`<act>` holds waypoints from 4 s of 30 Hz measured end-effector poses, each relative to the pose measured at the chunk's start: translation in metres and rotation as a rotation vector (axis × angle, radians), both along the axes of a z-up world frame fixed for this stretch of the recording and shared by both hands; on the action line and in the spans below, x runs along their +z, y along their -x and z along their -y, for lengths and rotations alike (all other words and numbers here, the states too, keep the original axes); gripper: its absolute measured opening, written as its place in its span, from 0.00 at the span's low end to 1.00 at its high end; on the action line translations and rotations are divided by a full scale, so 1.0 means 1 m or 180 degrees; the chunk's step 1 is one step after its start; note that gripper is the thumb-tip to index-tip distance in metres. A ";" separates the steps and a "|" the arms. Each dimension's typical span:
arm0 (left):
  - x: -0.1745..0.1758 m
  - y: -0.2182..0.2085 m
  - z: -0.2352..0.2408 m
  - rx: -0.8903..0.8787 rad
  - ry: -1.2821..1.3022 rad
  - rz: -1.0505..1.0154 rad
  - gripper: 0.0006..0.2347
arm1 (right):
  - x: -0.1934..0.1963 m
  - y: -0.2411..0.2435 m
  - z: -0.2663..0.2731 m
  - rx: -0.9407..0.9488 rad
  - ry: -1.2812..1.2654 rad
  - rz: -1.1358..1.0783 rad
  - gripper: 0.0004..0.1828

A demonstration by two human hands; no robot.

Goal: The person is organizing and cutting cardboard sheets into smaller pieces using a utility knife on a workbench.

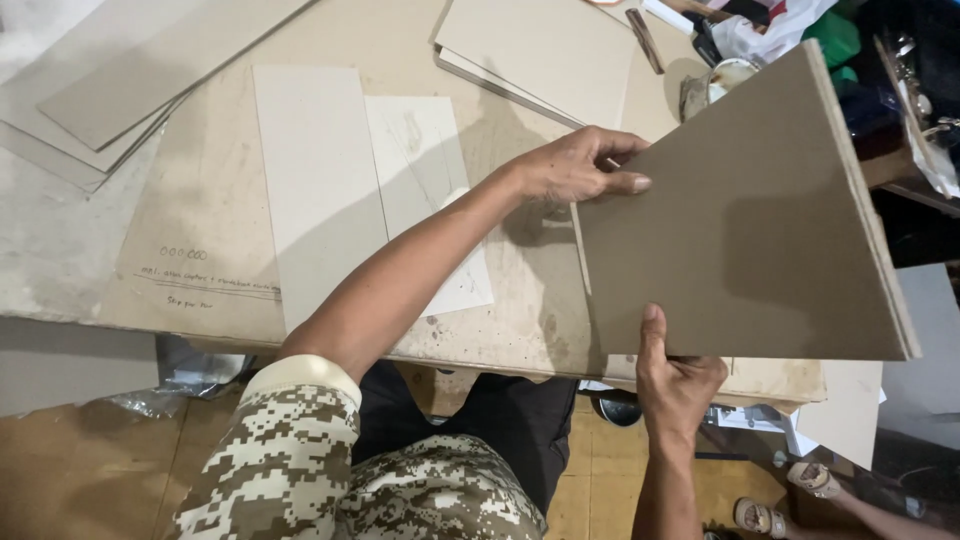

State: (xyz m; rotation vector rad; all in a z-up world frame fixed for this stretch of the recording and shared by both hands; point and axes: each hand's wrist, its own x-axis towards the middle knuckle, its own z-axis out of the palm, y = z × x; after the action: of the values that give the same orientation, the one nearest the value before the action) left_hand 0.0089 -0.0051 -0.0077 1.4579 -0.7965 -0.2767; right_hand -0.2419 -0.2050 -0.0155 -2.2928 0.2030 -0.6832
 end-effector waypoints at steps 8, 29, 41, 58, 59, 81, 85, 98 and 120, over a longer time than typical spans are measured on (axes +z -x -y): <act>-0.018 0.009 -0.008 0.0069 0.0039 -0.0080 0.21 | -0.003 -0.007 -0.010 -0.0052 0.0019 0.0034 0.09; 0.002 0.026 -0.010 -0.0003 -0.0133 -0.0457 0.30 | 0.031 0.000 0.082 0.1837 0.0638 -0.0889 0.14; -0.005 0.021 -0.008 -0.0083 0.0126 -0.0410 0.31 | 0.055 0.014 0.035 0.1177 0.0744 -0.0893 0.15; -0.001 0.017 -0.020 0.0110 -0.0089 -0.0204 0.36 | 0.030 -0.003 -0.011 0.0405 0.0275 -0.0411 0.32; -0.005 0.019 -0.020 0.0027 0.0034 -0.0476 0.32 | 0.031 -0.001 -0.015 0.0298 0.0302 -0.0430 0.33; -0.001 0.020 -0.022 0.0064 -0.0334 -0.0502 0.33 | 0.035 0.000 -0.014 -0.0087 0.0568 -0.0544 0.37; -0.002 0.014 -0.025 0.0044 -0.0215 -0.0464 0.35 | 0.031 -0.004 -0.015 -0.0053 0.0514 -0.0398 0.39; 0.008 0.007 -0.020 -0.0130 -0.0202 -0.0334 0.34 | 0.063 -0.001 -0.001 0.0348 -0.0147 -0.1404 0.32; 0.014 0.017 -0.020 -0.0007 -0.0345 -0.0530 0.35 | 0.064 0.001 0.007 0.0162 0.0735 -0.0531 0.38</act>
State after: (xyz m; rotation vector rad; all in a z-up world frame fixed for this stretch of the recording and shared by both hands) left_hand -0.0086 0.0149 0.0060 1.5138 -0.6567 -0.4428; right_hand -0.2426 -0.2120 0.0480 -2.5695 0.1492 -0.5113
